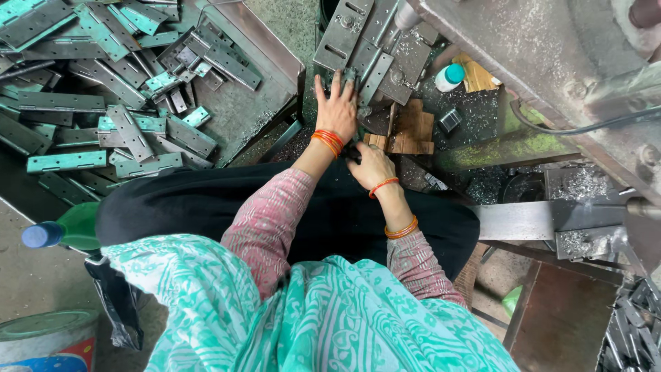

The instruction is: The person operates a manual press machine to process metal parts. They pick up a metal piece, place it into the press, pull a lever to activate the press, and then remove the processed part, repeating this cycle continuously.

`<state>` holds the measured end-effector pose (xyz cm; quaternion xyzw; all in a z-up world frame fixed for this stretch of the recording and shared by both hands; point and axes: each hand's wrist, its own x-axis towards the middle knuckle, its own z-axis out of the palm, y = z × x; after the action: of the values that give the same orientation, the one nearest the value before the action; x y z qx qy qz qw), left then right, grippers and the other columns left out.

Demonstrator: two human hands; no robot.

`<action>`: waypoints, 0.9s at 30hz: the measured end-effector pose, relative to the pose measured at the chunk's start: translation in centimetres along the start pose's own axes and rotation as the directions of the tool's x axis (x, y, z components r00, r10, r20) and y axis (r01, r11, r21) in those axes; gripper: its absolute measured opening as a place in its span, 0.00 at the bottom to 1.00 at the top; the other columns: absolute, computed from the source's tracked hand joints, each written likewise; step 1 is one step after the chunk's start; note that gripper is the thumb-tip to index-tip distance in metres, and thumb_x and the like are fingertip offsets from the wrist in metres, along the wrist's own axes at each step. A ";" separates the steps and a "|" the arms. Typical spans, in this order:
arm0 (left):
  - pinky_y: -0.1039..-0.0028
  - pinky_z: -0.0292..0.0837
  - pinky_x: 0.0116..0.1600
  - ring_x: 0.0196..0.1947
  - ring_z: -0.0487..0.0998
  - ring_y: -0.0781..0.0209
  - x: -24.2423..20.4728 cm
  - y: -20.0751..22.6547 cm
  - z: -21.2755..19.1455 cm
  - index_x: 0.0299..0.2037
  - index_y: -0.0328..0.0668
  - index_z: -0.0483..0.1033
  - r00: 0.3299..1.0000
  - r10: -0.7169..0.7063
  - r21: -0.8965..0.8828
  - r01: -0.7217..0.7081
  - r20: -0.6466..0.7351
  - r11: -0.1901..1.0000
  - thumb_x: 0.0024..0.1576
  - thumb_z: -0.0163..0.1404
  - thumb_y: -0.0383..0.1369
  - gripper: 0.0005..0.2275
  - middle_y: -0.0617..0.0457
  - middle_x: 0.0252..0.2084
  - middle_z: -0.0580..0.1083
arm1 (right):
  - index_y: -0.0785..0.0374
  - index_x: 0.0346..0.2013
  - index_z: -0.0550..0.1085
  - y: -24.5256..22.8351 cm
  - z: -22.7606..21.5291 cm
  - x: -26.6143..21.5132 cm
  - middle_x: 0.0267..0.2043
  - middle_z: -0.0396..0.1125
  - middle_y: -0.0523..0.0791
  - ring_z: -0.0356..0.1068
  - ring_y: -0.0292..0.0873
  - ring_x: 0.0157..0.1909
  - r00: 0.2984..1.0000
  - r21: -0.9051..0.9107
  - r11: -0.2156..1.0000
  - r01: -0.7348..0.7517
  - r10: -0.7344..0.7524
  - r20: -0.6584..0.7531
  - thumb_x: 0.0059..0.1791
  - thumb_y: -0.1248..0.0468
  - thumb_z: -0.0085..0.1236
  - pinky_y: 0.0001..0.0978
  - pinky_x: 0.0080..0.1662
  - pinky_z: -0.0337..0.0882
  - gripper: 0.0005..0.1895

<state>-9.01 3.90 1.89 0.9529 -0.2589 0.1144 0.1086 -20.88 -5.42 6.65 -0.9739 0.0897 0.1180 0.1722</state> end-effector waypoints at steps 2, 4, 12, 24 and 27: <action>0.26 0.30 0.71 0.76 0.48 0.40 -0.4 0.3 0.3 0.64 0.43 0.73 1.000 0.026 0.014 -0.026 0.013 1.000 0.61 0.42 0.38 0.21 0.48 0.69 0.64 | 0.61 0.46 0.75 0.0 -0.1 -0.1 0.47 0.73 0.56 0.73 0.60 0.51 1.000 -0.001 1.000 -0.010 0.010 0.007 0.46 0.51 0.61 0.54 0.50 0.72 0.21; 0.26 0.31 0.71 0.76 0.48 0.39 -1.2 0.4 0.6 0.63 0.41 0.75 0.998 0.038 0.034 -0.039 0.053 0.999 0.62 0.42 0.39 0.21 0.48 0.69 0.65 | 0.61 0.47 0.75 -0.1 -0.3 -0.2 0.46 0.73 0.57 0.72 0.61 0.50 1.000 -0.006 1.000 0.005 -0.005 0.000 0.46 0.51 0.61 0.54 0.49 0.72 0.21; 0.25 0.32 0.69 0.75 0.49 0.41 2.0 -1.2 0.8 0.53 0.46 0.81 0.998 0.008 -0.074 -0.003 0.059 0.997 0.57 0.47 0.38 0.16 0.55 0.68 0.66 | 0.61 0.46 0.76 -0.4 -2.1 0.5 0.43 0.74 0.57 0.73 0.62 0.49 0.997 0.004 0.997 0.077 -0.077 0.022 0.47 0.51 0.60 0.54 0.49 0.72 0.20; 0.21 0.30 0.67 0.75 0.45 0.41 5.4 -1.9 0.6 0.54 0.51 0.80 0.981 0.059 -0.062 -0.048 0.183 0.997 0.51 0.53 0.35 0.19 0.57 0.71 0.62 | 0.48 0.56 0.71 2.6 6.5 -1.4 0.55 0.68 0.54 0.72 0.63 0.51 0.995 0.032 0.999 -0.007 0.010 -0.097 0.46 0.56 0.62 0.54 0.49 0.74 0.24; 0.22 0.29 0.67 0.76 0.43 0.40 5.1 -1.9 0.4 0.54 0.49 0.80 0.967 0.082 -0.039 -0.075 0.241 0.996 0.53 0.52 0.38 0.18 0.56 0.73 0.60 | 0.46 0.58 0.70 3.8 10.5 -2.3 0.60 0.64 0.54 0.72 0.63 0.49 0.979 0.115 0.993 0.030 -0.006 -0.203 0.45 0.58 0.62 0.54 0.47 0.74 0.26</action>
<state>-3.68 3.00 2.65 0.9471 -0.3093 -0.0024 0.0857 -26.03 -4.90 -3.58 -0.9698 0.1047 0.0115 0.2201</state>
